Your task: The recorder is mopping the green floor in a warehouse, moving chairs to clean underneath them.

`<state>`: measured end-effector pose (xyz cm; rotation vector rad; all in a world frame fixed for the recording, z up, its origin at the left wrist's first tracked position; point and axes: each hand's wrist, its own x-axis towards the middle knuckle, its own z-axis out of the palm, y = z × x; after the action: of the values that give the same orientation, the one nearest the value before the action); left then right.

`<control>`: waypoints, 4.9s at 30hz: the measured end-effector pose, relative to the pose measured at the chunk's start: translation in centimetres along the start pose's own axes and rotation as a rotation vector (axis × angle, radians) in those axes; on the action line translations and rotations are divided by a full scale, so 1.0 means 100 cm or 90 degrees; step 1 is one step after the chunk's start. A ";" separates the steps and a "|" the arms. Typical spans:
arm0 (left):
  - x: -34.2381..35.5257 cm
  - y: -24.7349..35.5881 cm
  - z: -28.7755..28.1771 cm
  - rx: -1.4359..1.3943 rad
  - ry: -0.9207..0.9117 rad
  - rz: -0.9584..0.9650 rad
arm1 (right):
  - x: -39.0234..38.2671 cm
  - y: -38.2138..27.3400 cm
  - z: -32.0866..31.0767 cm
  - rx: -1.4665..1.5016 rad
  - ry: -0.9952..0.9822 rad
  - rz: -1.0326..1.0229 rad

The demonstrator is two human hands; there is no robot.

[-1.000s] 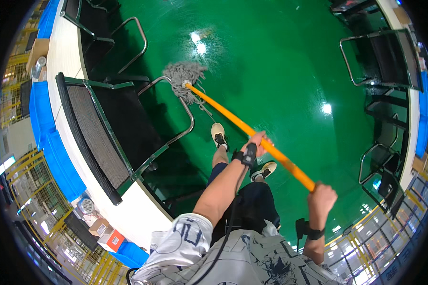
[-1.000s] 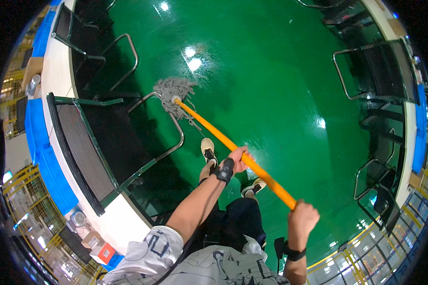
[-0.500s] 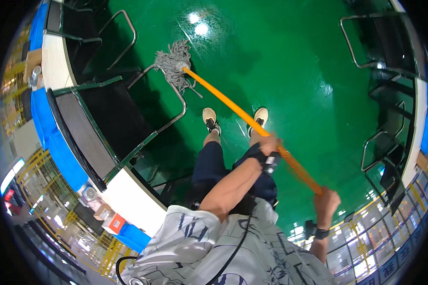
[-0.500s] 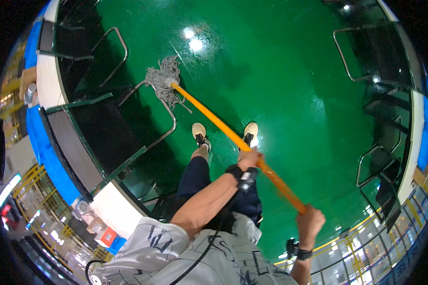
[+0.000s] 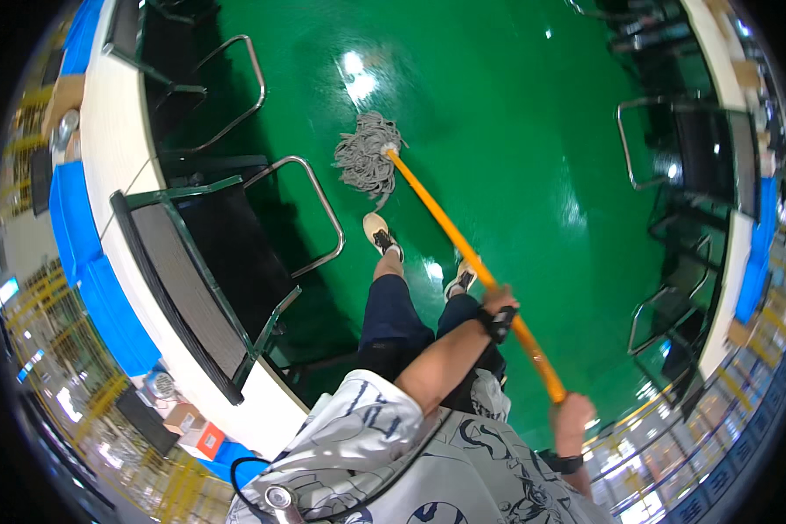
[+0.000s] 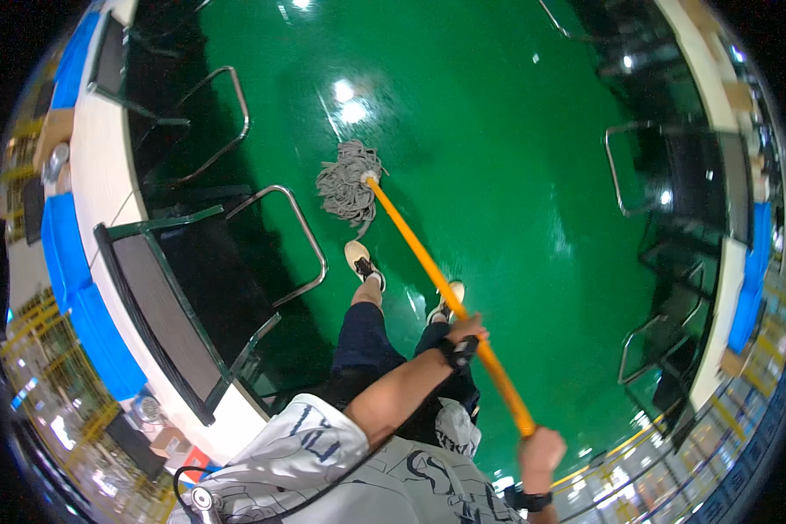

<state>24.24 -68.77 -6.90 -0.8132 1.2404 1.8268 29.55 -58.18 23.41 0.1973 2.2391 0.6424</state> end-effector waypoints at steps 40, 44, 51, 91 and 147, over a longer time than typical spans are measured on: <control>0.031 0.635 -0.340 -0.693 0.065 0.209 | 0.149 -0.308 -0.760 -0.546 0.777 -0.733; -0.051 0.639 -0.407 -0.806 0.024 0.246 | 0.098 -0.394 -0.792 -0.596 0.852 -0.862; -0.140 0.495 -0.517 -1.073 0.266 0.561 | -0.007 -0.577 -0.806 -0.374 1.055 -1.576; -0.329 0.154 -0.240 -1.126 1.191 0.457 | 0.019 -0.612 -0.497 0.064 -0.425 -1.342; -0.144 0.356 0.005 -1.640 1.590 0.116 | -0.014 -0.545 -0.415 -0.545 -0.701 -1.291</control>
<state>0.76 -80.02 21.33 1.4820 0.7511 0.0387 3.57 -121.47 20.19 -1.5019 0.2353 0.0806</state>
